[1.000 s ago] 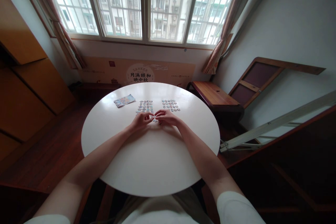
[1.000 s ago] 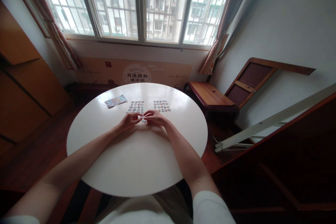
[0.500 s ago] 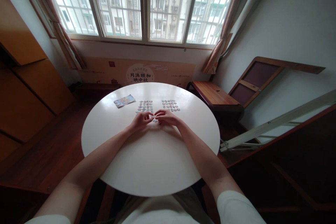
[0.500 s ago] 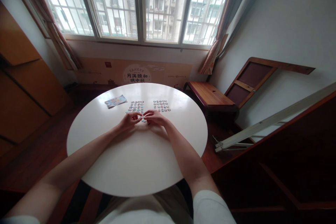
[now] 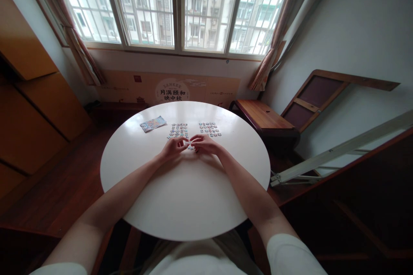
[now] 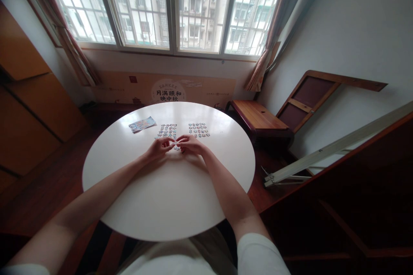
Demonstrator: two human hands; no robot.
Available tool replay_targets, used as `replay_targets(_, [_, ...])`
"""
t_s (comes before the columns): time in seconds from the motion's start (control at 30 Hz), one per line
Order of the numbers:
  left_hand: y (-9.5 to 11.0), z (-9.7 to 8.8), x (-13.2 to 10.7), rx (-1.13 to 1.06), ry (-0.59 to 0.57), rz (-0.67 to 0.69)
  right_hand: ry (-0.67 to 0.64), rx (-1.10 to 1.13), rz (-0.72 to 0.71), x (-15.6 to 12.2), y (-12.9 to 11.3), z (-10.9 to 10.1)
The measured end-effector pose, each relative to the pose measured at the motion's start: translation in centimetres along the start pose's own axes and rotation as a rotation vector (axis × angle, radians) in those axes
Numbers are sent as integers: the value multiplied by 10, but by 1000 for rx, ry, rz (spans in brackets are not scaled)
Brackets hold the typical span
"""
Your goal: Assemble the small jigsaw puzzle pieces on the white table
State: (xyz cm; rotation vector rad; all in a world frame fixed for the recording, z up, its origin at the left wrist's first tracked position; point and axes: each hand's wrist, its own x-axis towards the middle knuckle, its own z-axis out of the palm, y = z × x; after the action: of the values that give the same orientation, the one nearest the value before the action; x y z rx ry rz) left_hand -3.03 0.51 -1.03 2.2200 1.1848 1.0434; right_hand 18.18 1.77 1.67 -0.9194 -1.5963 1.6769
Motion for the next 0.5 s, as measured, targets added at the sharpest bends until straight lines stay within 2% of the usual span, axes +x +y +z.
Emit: replay_targets(0.5, [0,0,-1,-10,2,-4,-3,6,-1,0,0,0])
